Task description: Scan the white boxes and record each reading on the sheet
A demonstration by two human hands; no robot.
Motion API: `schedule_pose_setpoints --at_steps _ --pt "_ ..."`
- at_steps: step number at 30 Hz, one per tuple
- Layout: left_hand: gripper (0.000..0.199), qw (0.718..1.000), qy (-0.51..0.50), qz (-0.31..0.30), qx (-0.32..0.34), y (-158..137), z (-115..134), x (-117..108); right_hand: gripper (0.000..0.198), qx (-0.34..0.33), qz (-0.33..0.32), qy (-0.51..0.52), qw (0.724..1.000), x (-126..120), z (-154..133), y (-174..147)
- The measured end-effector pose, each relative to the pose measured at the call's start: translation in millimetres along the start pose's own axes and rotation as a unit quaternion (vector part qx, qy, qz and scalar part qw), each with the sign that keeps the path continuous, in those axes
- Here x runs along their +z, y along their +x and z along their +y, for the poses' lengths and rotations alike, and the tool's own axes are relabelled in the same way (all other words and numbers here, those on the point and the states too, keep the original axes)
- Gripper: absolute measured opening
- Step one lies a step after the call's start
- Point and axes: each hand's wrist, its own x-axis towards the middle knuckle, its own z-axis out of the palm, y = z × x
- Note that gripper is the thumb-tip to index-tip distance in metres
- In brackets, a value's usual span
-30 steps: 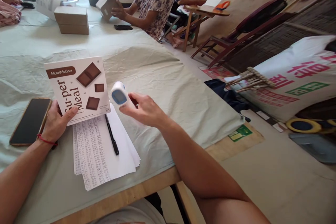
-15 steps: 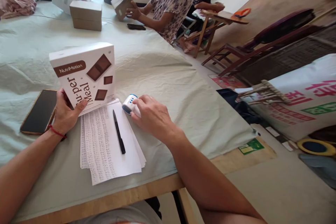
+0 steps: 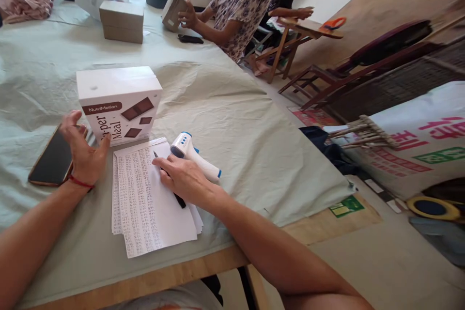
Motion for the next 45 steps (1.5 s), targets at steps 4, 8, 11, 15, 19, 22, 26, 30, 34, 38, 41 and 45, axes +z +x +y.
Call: schedule_pose_setpoints --at_steps 4,8,11,15,19,22,26,30,34,38,41,45 --pt "0.035 0.964 0.083 0.072 0.241 -15.4 23.9 -0.5 0.029 -0.020 0.012 0.027 0.999 2.1 4.3 -0.8" --pt "0.018 0.886 0.072 -0.285 0.359 -29.2 30.7 12.6 0.030 -0.031 0.026 0.056 0.998 1.5 7.1 -1.7" --pt "0.045 0.850 0.095 -0.380 0.352 -33.3 28.8 16.8 0.031 -0.028 0.030 0.085 0.996 -2.0 11.8 -2.9" --pt "0.049 0.848 0.106 -0.389 0.344 -33.5 27.6 15.7 0.044 -0.098 0.040 0.168 0.980 -5.7 21.1 -3.2" --pt "0.069 0.867 0.133 -0.382 0.292 -33.8 25.8 17.6 0.014 -0.098 0.154 0.299 0.937 2.4 20.4 1.4" --pt "0.080 0.875 0.146 -0.382 0.258 -34.1 23.6 19.5 0.024 -0.016 0.238 0.445 0.863 13.7 10.7 6.0" --pt "0.078 0.880 0.140 -0.385 0.243 -34.2 24.1 19.8 0.031 0.050 0.224 0.600 0.766 19.9 0.8 9.9" --pt "0.066 0.876 0.141 -0.384 0.257 -36.2 29.2 18.7 0.024 0.110 0.121 0.567 0.807 11.7 4.6 9.9" --pt "0.061 0.859 0.172 -0.384 0.292 -45.2 39.7 18.8 0.019 0.127 0.095 0.534 0.831 6.2 10.7 9.9" --pt "0.067 0.838 0.178 -0.412 0.312 -67.0 56.2 22.0 0.018 0.128 0.133 0.534 0.825 9.7 10.8 11.8" --pt "0.065 0.822 0.114 -0.448 0.331 -85.7 68.3 25.9 0.020 0.135 0.134 0.530 0.827 11.9 8.6 11.8" --pt "0.045 0.789 0.031 -0.486 0.374 -99.0 76.3 31.2 0.024 0.134 0.129 0.540 0.821 13.2 3.5 9.3"
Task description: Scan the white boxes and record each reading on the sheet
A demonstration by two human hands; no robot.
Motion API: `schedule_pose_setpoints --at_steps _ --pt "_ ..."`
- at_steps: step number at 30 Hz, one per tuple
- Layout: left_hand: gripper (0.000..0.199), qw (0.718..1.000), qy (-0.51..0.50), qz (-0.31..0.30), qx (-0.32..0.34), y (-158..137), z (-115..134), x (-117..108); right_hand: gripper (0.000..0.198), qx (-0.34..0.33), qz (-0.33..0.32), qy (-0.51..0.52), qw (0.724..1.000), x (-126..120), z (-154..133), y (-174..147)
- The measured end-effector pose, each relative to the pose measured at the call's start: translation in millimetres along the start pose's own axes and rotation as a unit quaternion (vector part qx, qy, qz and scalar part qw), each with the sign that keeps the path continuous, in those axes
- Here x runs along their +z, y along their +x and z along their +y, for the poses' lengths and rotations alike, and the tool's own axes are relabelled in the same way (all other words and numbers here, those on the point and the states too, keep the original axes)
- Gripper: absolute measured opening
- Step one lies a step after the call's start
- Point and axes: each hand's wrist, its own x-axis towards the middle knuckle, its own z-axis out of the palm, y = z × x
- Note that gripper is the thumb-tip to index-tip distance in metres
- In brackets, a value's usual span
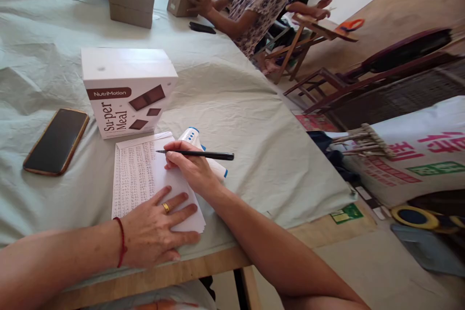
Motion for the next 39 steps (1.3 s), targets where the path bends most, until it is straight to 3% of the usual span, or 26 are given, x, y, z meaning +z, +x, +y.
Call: schedule_pose_setpoints --at_steps 3,7,16,29,35,39 --pt "0.041 1.000 -0.018 -0.007 0.022 1.5 -0.5 2.3 0.022 -0.022 -0.014 -0.028 0.999 4.8 0.6 -2.1" --pt "0.044 0.999 -0.025 -0.029 0.016 0.7 -2.9 2.7 0.018 -0.070 0.030 -0.045 0.996 10.5 4.1 0.5" --pt "0.051 0.999 -0.011 -0.048 -0.004 3.6 2.6 -1.6 0.020 -0.082 0.034 -0.011 0.996 12.1 9.3 2.5" --pt "0.054 0.999 -0.023 0.032 -0.003 8.8 6.0 11.9 0.016 -0.110 0.030 -0.022 0.993 11.7 12.8 4.4" --pt "0.043 0.997 -0.029 0.057 -0.033 11.1 7.2 4.2 0.015 -0.110 0.027 -0.017 0.993 10.3 14.9 4.4" --pt "0.027 0.999 -0.020 0.036 0.014 10.0 2.2 4.5 0.013 -0.111 0.032 -0.017 0.993 9.8 16.0 4.6"
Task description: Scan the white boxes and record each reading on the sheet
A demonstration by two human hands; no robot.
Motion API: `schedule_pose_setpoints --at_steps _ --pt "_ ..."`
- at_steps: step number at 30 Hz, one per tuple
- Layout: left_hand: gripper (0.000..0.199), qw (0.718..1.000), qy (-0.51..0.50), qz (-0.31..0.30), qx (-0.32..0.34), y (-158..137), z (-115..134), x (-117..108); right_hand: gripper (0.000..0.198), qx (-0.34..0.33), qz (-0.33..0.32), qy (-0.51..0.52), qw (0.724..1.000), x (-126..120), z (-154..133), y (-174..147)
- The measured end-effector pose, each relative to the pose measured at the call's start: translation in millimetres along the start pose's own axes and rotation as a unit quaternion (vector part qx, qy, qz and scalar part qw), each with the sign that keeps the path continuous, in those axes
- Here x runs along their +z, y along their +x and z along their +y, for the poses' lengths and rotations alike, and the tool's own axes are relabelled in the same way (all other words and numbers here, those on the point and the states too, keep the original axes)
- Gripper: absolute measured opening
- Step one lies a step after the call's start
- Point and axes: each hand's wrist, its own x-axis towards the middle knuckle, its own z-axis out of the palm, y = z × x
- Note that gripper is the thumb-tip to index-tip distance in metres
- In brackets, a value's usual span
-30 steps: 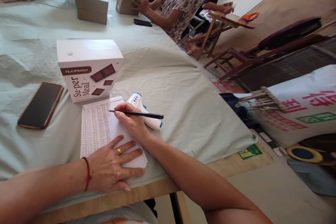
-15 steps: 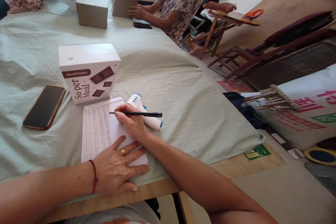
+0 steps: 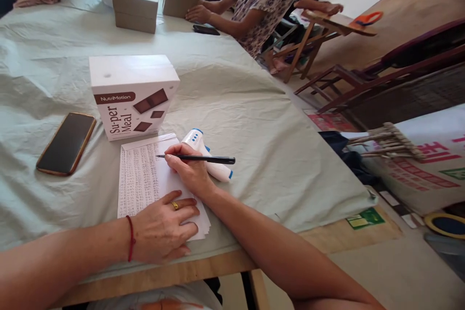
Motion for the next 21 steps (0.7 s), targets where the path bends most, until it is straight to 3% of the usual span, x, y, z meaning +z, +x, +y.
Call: schedule_pose_setpoints --at_steps 10,21 --pt "0.030 0.999 0.005 -0.015 0.030 -2.2 -5.2 -0.5 0.013 -0.002 0.005 0.018 1.000 1.3 -1.8 1.3" --pt "0.026 0.998 0.034 0.049 0.023 0.6 -3.3 7.9 0.014 -0.004 0.007 0.011 1.000 0.1 -5.8 -1.0"
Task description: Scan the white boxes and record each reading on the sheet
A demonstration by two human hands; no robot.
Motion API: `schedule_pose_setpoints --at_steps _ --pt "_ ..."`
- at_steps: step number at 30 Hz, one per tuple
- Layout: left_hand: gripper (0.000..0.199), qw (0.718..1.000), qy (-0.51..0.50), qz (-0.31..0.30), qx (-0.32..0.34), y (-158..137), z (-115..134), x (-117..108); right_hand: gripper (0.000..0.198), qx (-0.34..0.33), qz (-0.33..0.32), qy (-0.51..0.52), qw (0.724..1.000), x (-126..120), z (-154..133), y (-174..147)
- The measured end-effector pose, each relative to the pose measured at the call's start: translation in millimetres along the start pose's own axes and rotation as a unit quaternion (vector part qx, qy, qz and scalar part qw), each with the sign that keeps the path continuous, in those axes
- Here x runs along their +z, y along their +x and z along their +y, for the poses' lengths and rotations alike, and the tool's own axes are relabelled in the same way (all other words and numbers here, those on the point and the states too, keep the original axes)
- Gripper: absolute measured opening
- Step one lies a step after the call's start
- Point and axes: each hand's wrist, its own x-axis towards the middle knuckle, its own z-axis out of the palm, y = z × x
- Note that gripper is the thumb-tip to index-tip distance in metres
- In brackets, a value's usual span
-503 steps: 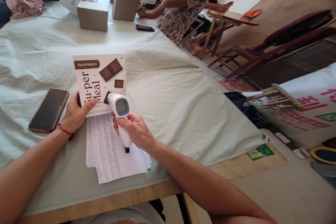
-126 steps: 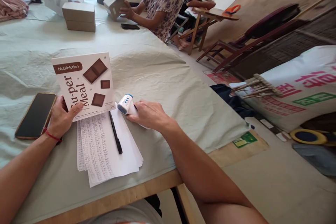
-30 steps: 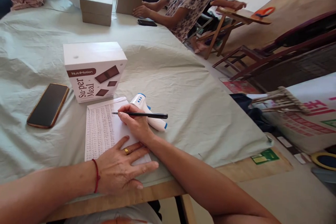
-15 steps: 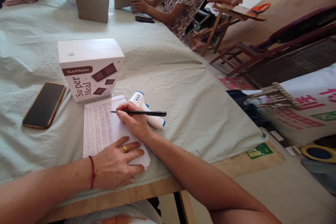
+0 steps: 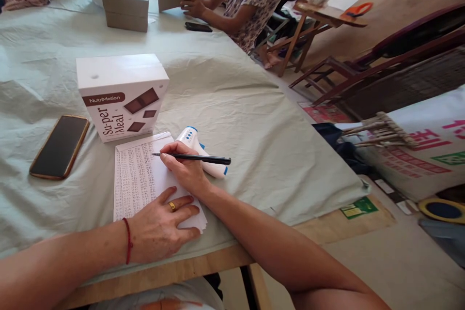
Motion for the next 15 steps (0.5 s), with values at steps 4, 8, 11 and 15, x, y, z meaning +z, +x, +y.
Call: schedule_pose_setpoints --at_steps 4,8,11,15 --pt "0.025 1.000 0.006 -0.001 -0.003 -1.0 -0.1 0.7 0.013 -0.003 -0.002 -0.006 1.000 -0.3 0.6 0.1" --pt "0.025 1.000 0.013 0.001 -0.002 -1.5 -0.3 2.2 0.014 0.001 -0.003 -0.009 1.000 -0.1 2.1 0.9" --pt "0.025 1.000 0.006 -0.005 -0.004 -1.9 -0.7 1.6 0.014 0.004 -0.003 -0.018 1.000 0.2 2.2 0.7" --pt "0.026 0.999 -0.019 -0.041 -0.012 -2.9 -1.5 -1.9 0.014 0.007 -0.002 -0.020 1.000 0.2 2.3 0.2"
